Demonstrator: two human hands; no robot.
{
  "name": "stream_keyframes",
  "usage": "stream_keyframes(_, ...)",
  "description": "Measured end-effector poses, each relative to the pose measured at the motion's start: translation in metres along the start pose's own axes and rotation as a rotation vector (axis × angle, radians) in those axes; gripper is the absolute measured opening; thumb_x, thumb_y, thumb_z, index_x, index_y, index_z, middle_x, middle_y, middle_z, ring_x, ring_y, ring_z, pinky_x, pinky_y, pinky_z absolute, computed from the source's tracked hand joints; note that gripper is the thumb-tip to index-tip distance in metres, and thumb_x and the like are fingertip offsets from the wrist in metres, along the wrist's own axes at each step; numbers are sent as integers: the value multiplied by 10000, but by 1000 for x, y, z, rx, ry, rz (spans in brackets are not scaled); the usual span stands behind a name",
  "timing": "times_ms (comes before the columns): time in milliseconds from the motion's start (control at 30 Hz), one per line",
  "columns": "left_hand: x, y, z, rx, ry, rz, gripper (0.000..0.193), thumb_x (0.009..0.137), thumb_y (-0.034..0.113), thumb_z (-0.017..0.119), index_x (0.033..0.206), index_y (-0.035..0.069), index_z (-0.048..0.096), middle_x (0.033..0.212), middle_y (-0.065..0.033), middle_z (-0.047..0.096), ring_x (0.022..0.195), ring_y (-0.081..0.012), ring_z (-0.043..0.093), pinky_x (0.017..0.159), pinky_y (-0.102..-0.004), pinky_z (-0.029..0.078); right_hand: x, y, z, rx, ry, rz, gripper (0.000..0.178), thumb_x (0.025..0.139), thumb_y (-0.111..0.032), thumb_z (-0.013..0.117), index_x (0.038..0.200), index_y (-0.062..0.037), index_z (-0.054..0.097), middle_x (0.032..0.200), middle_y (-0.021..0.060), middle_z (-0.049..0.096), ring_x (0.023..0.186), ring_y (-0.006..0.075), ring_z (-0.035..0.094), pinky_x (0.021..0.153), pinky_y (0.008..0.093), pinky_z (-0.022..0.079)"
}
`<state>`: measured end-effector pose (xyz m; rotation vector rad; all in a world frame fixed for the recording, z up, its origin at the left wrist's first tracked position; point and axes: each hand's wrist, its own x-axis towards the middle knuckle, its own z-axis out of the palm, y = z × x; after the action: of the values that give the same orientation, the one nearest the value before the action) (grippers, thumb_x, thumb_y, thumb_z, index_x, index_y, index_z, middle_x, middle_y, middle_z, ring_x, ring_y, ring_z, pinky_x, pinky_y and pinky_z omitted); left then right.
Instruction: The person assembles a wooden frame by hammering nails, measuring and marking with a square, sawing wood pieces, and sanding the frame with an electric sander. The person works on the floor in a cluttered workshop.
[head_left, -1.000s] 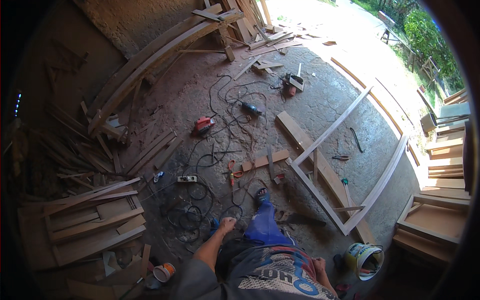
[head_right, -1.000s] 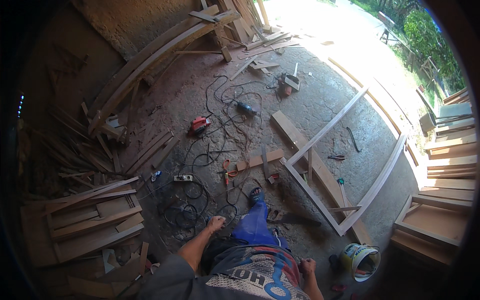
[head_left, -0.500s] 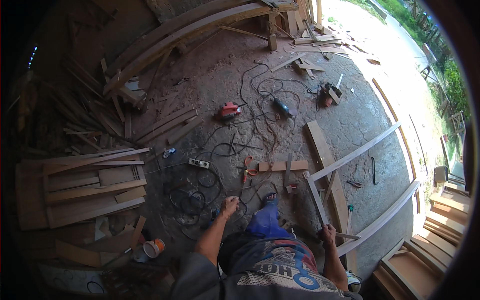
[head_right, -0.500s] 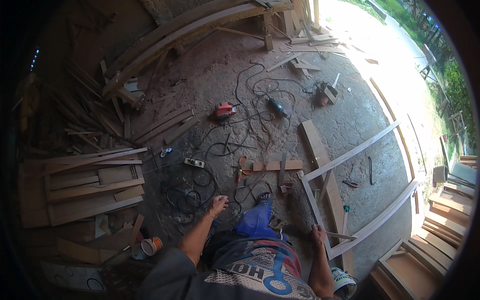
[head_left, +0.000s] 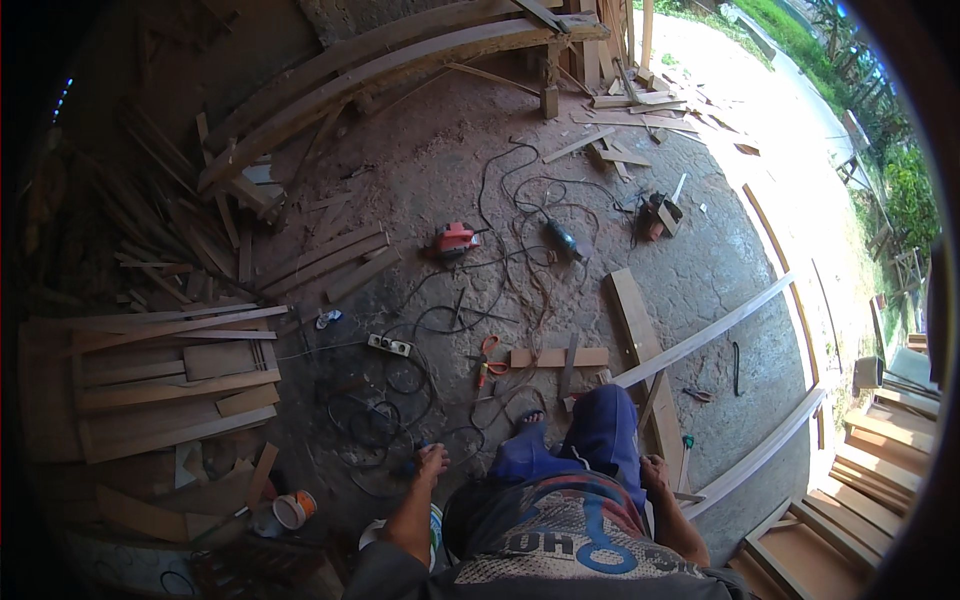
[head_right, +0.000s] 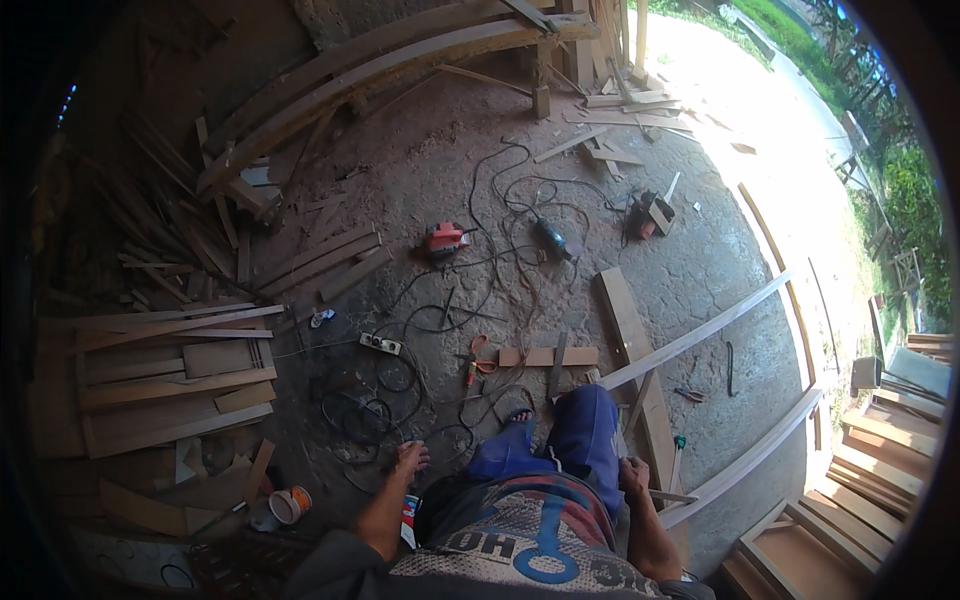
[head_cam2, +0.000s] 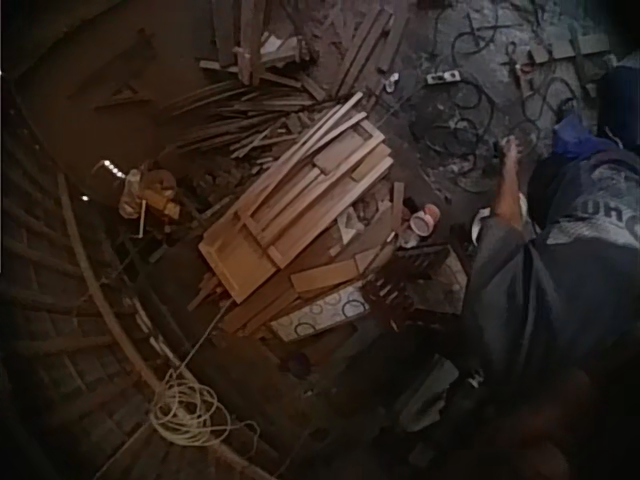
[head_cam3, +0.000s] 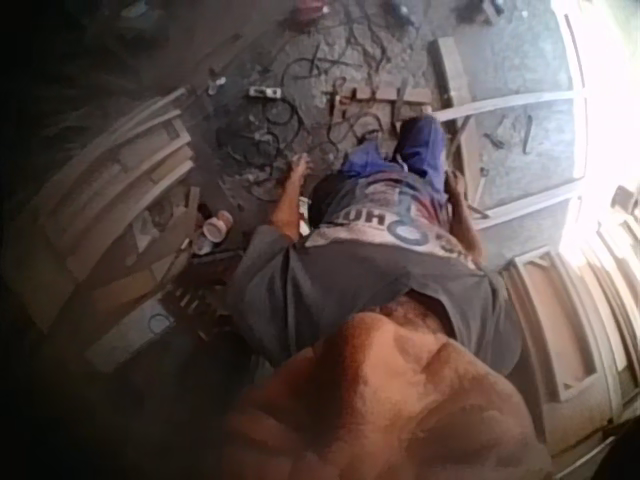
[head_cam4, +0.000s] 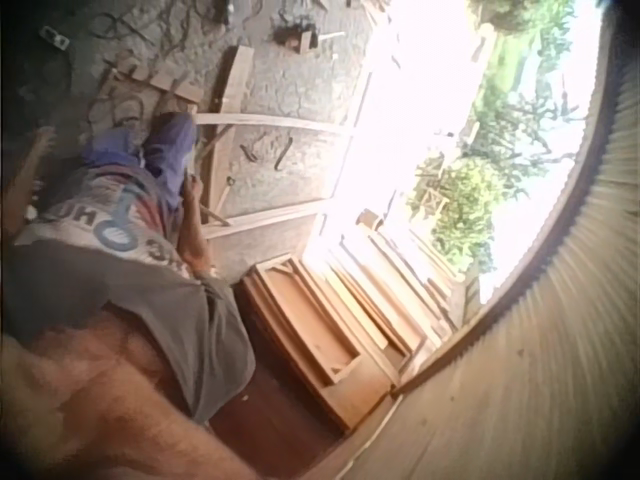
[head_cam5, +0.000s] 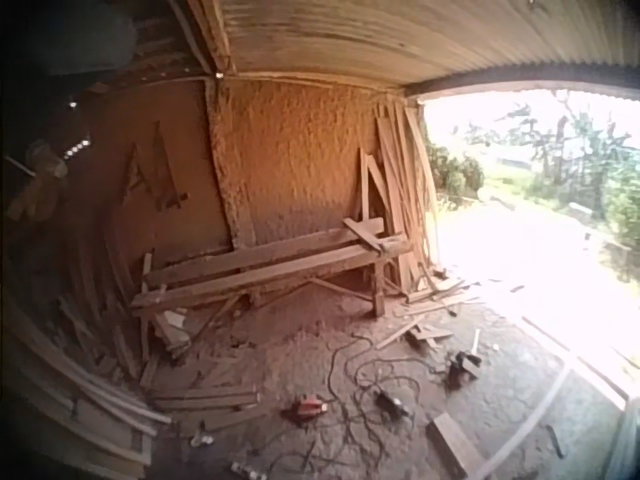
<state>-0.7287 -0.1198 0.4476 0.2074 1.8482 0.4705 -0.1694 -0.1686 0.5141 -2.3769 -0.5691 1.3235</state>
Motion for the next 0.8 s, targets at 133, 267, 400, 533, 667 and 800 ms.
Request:
stream_keyframes(133,11,11,10,-76,-56,28,378,1001,344,611,1281,92,606,1110,-91,700,841,-186,696,693,-333,561,58,3,-8,-70,-46,-81,404,894,-327,670,1036,44,744,929,204,750,828,276,709,728,404,543)
stream_keyframes(267,17,30,29,-195,0,25,391,977,327,632,1270,68,617,1078,-88,713,819,-188,701,673,-327,552,144,-2,-9,-49,-84,-259,370,911,-308,662,1028,34,740,858,156,731,761,247,699,666,387,538)
stream_keyframes(400,28,34,41,-291,85,-25,469,949,343,655,1312,56,578,1134,-115,698,876,-229,700,713,-362,560,159,-172,-5,-248,-166,-66,369,919,-331,657,1008,20,728,793,104,699,733,212,685,635,358,541)
stream_keyframes(533,27,12,78,-427,195,-107,343,948,332,660,1192,96,605,1042,-74,697,868,-230,696,711,-363,569,359,-171,14,-503,-181,-292,410,892,-400,678,999,-8,733,796,119,722,820,264,725,719,382,566)
stream_keyframes(667,-42,-14,141,-393,300,-357,314,966,301,673,1093,14,692,965,-122,716,733,-224,704,619,-316,575,489,-276,70,-664,-273,-462,413,864,-428,701,1094,-87,738,979,198,757,953,377,730,851,474,550)
stream_keyframes(800,-62,15,218,-304,259,-514,286,972,298,670,1124,65,738,1111,-128,723,1079,-347,671,923,-509,531,575,-375,141,-798,-454,-474,441,900,-345,697,1243,-76,632,1208,233,670,1139,409,650,983,484,519)
